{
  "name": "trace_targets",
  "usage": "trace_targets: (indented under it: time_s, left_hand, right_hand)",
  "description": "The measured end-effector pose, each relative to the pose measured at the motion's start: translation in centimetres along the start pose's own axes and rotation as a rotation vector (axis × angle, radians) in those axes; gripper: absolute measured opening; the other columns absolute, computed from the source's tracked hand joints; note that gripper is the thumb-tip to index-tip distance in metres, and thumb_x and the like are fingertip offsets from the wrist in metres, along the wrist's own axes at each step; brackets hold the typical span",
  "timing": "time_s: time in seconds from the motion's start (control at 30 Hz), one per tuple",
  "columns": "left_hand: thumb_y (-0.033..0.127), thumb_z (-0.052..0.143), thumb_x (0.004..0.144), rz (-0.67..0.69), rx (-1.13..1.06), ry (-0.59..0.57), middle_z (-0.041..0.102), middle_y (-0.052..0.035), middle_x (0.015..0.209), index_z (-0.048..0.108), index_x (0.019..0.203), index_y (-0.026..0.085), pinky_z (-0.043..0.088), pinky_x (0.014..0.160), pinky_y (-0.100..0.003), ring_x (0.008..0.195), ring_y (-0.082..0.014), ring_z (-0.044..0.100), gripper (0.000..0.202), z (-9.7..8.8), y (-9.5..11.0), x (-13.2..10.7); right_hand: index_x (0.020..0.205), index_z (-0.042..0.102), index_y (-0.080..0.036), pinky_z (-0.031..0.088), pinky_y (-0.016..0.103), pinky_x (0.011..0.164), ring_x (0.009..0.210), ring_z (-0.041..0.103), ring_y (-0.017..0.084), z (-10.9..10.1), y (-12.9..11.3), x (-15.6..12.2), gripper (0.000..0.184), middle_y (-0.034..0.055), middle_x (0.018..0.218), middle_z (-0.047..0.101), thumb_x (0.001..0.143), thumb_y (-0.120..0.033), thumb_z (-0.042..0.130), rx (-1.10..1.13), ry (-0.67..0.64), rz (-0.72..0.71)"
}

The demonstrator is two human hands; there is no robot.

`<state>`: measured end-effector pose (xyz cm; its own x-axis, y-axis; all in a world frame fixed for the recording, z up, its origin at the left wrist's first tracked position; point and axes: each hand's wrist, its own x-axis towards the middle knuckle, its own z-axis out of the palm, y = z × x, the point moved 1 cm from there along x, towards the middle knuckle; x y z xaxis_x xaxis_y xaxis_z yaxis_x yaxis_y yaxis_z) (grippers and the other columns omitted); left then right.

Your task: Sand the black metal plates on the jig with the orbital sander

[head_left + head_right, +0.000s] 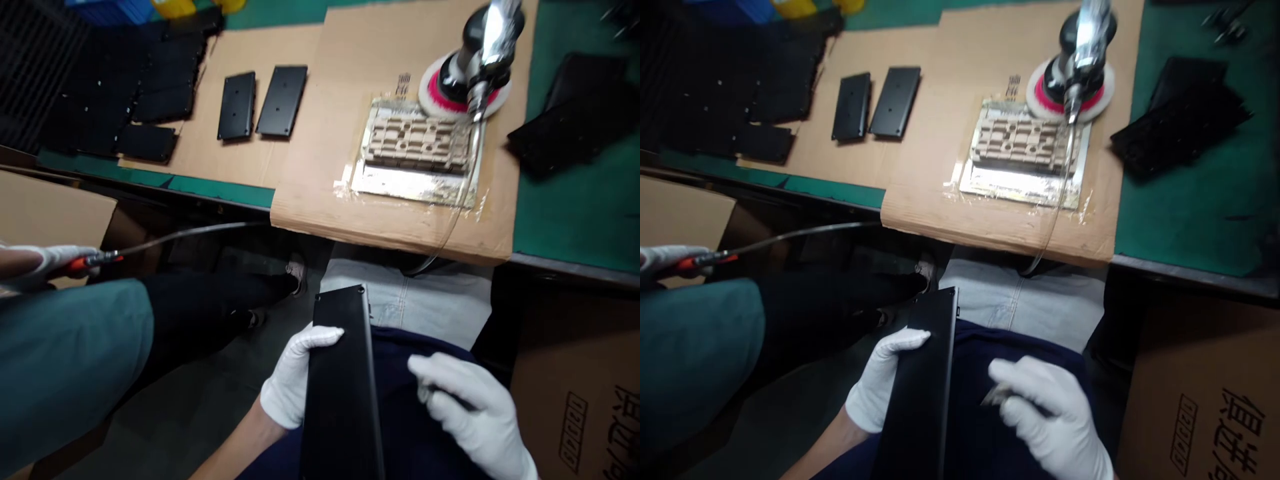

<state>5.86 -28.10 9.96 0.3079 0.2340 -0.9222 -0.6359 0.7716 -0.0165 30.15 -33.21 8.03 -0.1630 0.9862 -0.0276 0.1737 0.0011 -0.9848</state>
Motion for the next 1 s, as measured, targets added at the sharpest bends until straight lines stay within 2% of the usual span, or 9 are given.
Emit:
trace_targets:
  time_s: [0.17,0.27,0.37,0.5,0.6,0.7,0.8,0.9,1.0]
  left_hand:
    - [-0.005,0.064,0.061,0.398,0.001,0.001,0.061,0.0019,0.054,0.057,0.049,0.016,0.057,0.062,-0.021,0.055,-0.0104,0.062,0.025,0.0,4.9,0.8]
    - [-0.008,0.069,0.059,0.624,0.134,-0.088,0.066,0.0027,0.061,0.064,0.059,0.016,0.058,0.065,-0.018,0.060,-0.0098,0.064,0.024,2.4,9.0,0.8]
    - [0.001,0.080,0.062,0.808,0.317,-0.267,0.076,-0.0029,0.095,0.073,0.089,0.016,0.060,0.087,-0.024,0.092,-0.0181,0.072,0.031,6.2,12.4,-0.4]
    - [0.020,0.087,0.070,1.113,0.453,-0.370,0.074,-0.0064,0.115,0.069,0.112,0.018,0.055,0.097,-0.028,0.108,-0.0227,0.069,0.045,11.9,16.6,-1.7]
    - [0.031,0.080,0.080,1.247,0.787,-0.455,0.073,-0.0068,0.117,0.071,0.118,0.020,0.053,0.097,-0.030,0.109,-0.0245,0.068,0.041,17.8,19.7,-0.7]
    - [0.031,0.075,0.081,1.371,1.349,-0.497,0.077,-0.0046,0.106,0.077,0.106,0.021,0.050,0.097,-0.032,0.103,-0.0261,0.069,0.028,25.4,22.1,2.7]
    - [0.024,0.075,0.075,1.311,1.930,-0.523,0.076,-0.0037,0.105,0.080,0.096,0.022,0.049,0.099,-0.038,0.101,-0.0286,0.068,0.022,31.7,22.5,7.6]
    - [0.026,0.077,0.076,1.414,2.099,-0.599,0.072,-0.0069,0.119,0.079,0.099,0.020,0.047,0.106,-0.039,0.118,-0.0304,0.061,0.024,34.1,21.5,11.5]
    - [0.039,0.069,0.087,1.568,2.124,-0.458,0.067,-0.0139,0.124,0.071,0.117,0.016,0.048,0.103,-0.045,0.118,-0.0326,0.059,0.038,32.2,20.5,13.1]
  right_hand:
    - [0.138,0.063,-0.029,0.052,0.037,0.100,0.115,0.066,0.026,-8.2,3.9,7.2,0.044,0.0045,0.128,0.068,0.095,-0.040,0.060,-0.518,0.568,0.338]
    - [0.140,0.062,-0.022,0.051,0.044,0.097,0.113,0.065,0.033,-14.0,4.6,13.3,0.047,0.0126,0.129,0.065,0.096,-0.034,0.051,-0.864,0.635,0.408]
    - [0.141,0.061,-0.016,0.051,0.041,0.082,0.099,0.067,0.032,-17.0,5.6,16.7,0.049,0.0186,0.119,0.065,0.097,-0.023,0.041,-1.077,0.548,0.493]
    - [0.134,0.066,-0.016,0.049,0.042,0.080,0.099,0.064,0.033,-16.5,7.0,17.9,0.047,0.0173,0.119,0.065,0.096,-0.016,0.038,-1.293,0.479,0.467]
    - [0.137,0.062,-0.013,0.048,0.046,0.092,0.113,0.059,0.035,-15.5,4.5,21.3,0.045,0.0171,0.134,0.060,0.099,-0.029,0.042,-1.287,0.585,0.274]
    - [0.152,0.043,-0.011,0.044,0.040,0.104,0.126,0.054,0.030,-14.9,-0.8,29.2,0.065,0.0195,0.139,0.056,0.101,-0.051,0.040,-1.042,0.530,0.060]
    - [0.150,0.042,-0.009,0.048,0.039,0.098,0.121,0.059,0.032,-13.9,-4.7,38.3,0.077,0.0250,0.137,0.056,0.095,-0.063,0.047,-0.925,0.318,0.212]
    - [0.139,0.049,-0.008,0.054,0.042,0.084,0.108,0.065,0.037,-12.7,-4.9,44.1,0.078,0.0281,0.127,0.060,0.082,-0.059,0.066,-0.945,0.161,0.429]
    - [0.132,0.054,-0.010,0.055,0.041,0.076,0.100,0.068,0.036,-12.2,-3.2,45.9,0.074,0.0272,0.122,0.062,0.071,-0.046,0.077,-0.997,0.249,0.505]
